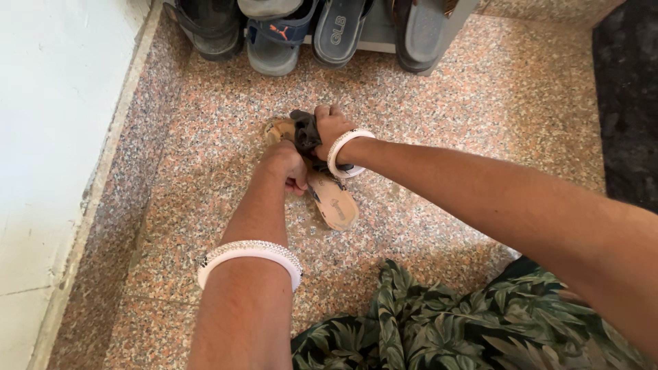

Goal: The person cleans a pair of flip-flops with a dark cloth, wiping the soles and straps, then places them on a metal shoe rack. They continue to adjust and arrange other shoes on the rack.

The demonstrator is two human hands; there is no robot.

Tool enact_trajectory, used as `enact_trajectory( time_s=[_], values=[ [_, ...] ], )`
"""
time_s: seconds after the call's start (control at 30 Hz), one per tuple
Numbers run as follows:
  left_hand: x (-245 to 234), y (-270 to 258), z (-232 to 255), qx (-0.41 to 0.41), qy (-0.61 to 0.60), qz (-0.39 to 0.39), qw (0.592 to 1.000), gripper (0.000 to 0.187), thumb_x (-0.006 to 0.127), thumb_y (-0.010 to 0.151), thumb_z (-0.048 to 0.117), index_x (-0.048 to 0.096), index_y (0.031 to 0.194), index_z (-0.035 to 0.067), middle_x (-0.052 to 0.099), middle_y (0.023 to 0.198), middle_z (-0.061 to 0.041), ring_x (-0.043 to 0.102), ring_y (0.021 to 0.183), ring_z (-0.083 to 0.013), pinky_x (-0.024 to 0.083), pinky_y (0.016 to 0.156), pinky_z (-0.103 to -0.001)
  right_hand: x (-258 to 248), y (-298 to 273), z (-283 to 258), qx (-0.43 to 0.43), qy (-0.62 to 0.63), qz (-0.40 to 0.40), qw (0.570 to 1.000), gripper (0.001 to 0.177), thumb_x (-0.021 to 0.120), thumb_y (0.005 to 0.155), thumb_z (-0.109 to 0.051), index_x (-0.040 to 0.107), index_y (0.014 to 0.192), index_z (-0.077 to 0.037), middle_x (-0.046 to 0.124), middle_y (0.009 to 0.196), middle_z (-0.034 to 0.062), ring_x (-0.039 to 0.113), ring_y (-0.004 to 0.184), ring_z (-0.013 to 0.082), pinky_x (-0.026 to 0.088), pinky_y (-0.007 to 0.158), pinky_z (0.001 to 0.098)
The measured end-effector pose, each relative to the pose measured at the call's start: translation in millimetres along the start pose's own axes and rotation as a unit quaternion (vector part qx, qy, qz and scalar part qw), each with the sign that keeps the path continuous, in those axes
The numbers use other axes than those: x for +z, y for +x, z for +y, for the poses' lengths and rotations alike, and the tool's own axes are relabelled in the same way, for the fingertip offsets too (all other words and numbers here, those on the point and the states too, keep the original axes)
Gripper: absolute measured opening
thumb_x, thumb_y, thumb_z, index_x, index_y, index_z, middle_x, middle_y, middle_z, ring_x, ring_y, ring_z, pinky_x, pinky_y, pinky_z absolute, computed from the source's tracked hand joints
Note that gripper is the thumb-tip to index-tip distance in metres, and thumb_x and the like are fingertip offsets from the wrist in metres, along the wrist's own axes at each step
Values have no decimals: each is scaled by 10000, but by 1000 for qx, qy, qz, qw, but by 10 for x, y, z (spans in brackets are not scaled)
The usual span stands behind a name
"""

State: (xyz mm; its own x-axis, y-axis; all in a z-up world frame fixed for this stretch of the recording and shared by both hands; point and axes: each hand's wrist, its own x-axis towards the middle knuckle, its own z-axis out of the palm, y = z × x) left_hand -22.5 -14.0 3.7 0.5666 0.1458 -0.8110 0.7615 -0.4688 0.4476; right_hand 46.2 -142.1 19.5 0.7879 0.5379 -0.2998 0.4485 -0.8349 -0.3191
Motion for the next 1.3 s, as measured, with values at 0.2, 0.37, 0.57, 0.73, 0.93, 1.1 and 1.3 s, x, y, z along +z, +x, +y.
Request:
enact_trajectory(
  time_s=[0.2,0.37,0.57,0.73,0.93,1.1,1.3],
  values=[
    [-41,-352,152,53,-197,59,977,648,654,815,-155,418,1376,67,726,1001,-168,747,776,-258,641,717,-365,-304,-41,95,-23,7,-29,999,748,834,750,-212,471,1381,-40,557,1322,298,605,1202,477,523,1008,493],
    [-255,-540,244,160,-252,-1,954,232,599,852,-94,609,1049,27,676,974,-94,692,887,-210,632,817,-316,-749,-209,390,-47,37,-48,997,663,752,749,-145,573,1387,-170,704,1221,190,675,1140,376,536,986,449],
    [-460,-716,238,220,-338,-71,912,189,550,840,-133,519,818,52,579,892,-87,634,854,-193,634,864,-319,-1063,-330,616,-103,106,27,989,611,779,747,-163,615,1335,-132,745,1123,175,701,1084,346,548,935,419],
    [-499,-699,160,242,-312,-86,915,215,565,811,-152,531,735,47,622,858,-95,654,857,-181,625,910,-306,-1028,-394,637,-134,110,24,985,657,804,722,-167,604,1347,-134,741,1132,169,700,1077,348,542,939,416],
    [-541,-528,53,267,-280,-125,913,246,563,773,-173,540,717,66,648,862,-70,661,890,-172,602,910,-317,-873,-454,618,-144,70,27,987,644,833,713,-175,611,1316,-132,701,1167,182,676,1090,370,535,936,439],
    [-580,-519,-6,255,-275,-144,916,247,569,769,-177,541,725,65,662,875,-86,646,885,-193,577,876,-331,-909,-473,548,-130,108,42,985,620,838,748,-196,597,1311,-100,707,1166,186,687,1094,360,535,953,437],
    [-569,-699,70,253,-299,-107,914,253,570,787,-175,531,714,64,662,903,-88,667,915,-199,624,928,-335,-814,-553,-47,22,149,36,988,695,774,820,-167,473,1446,-143,647,1218,180,689,1075,340,575,945,420]
  ],
)
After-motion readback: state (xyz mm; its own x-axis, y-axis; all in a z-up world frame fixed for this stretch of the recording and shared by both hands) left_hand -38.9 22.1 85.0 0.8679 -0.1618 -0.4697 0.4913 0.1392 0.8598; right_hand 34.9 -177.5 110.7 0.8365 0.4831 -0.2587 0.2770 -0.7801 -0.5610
